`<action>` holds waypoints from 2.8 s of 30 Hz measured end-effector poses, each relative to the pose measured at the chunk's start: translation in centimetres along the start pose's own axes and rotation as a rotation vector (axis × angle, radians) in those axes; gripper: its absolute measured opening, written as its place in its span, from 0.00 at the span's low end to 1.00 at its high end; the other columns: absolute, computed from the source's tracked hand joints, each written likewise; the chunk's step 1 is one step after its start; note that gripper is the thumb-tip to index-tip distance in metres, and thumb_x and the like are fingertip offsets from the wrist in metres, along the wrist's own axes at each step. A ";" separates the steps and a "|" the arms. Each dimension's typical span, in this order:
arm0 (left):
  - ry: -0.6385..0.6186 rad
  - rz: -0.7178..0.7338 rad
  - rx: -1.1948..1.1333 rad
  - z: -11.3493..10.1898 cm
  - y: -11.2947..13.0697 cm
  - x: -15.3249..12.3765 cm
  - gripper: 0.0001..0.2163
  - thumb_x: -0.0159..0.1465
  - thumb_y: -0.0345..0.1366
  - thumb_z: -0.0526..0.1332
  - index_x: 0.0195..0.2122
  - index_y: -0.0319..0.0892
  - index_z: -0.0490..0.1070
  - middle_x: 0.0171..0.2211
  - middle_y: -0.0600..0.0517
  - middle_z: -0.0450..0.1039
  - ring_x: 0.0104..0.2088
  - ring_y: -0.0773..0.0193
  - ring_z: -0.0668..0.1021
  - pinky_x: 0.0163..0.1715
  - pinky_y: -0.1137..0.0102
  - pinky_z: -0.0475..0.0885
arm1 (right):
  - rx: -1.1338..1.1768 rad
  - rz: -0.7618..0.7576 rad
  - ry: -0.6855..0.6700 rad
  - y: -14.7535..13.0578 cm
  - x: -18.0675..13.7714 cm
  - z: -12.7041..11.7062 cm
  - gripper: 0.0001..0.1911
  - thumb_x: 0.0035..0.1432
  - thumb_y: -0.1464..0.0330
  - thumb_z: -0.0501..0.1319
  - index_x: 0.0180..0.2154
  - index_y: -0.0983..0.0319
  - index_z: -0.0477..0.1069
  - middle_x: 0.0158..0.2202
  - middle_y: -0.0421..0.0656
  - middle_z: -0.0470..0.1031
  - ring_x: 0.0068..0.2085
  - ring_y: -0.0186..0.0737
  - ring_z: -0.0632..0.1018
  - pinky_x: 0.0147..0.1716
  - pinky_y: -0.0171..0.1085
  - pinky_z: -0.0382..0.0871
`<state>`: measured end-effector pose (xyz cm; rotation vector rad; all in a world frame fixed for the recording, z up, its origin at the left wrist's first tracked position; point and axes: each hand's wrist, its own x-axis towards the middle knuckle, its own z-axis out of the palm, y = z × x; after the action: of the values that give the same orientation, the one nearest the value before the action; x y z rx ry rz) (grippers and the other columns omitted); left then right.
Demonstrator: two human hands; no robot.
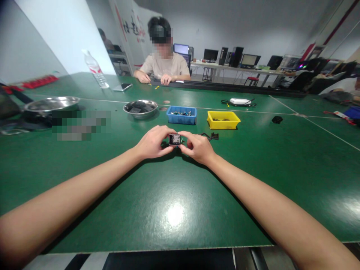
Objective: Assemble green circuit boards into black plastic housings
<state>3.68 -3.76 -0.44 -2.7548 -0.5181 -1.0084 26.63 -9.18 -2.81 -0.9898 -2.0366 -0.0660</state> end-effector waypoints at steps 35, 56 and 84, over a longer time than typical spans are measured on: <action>-0.252 -0.341 -0.054 0.5 -1.1 0.0 0.14 0.62 0.38 0.59 0.48 0.41 0.69 0.44 0.44 0.78 0.42 0.51 0.80 0.46 0.59 0.75 | 0.050 0.199 -0.208 0.1 0.6 0.1 0.10 0.53 0.70 0.66 0.35 0.57 0.65 0.32 0.40 0.74 0.33 0.39 0.74 0.36 0.36 0.65; -0.269 -0.225 -0.072 0.1 -0.8 0.1 0.13 0.63 0.38 0.59 0.49 0.42 0.68 0.42 0.46 0.76 0.42 0.52 0.79 0.45 0.60 0.73 | 0.058 0.151 -0.103 -0.3 0.6 -0.5 0.08 0.57 0.68 0.64 0.41 0.58 0.71 0.36 0.42 0.79 0.34 0.41 0.78 0.37 0.38 0.70; -0.288 -0.225 -0.077 0.1 -0.8 0.1 0.14 0.64 0.39 0.59 0.49 0.42 0.69 0.42 0.46 0.76 0.43 0.53 0.79 0.45 0.61 0.73 | 0.058 0.083 -0.073 -0.4 0.6 -0.5 0.08 0.61 0.67 0.61 0.44 0.59 0.72 0.38 0.44 0.80 0.36 0.43 0.78 0.38 0.40 0.72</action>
<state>3.52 -2.93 -0.37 -2.9800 -0.8641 -0.6850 26.55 -9.26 -1.91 -1.0528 -2.0488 0.0739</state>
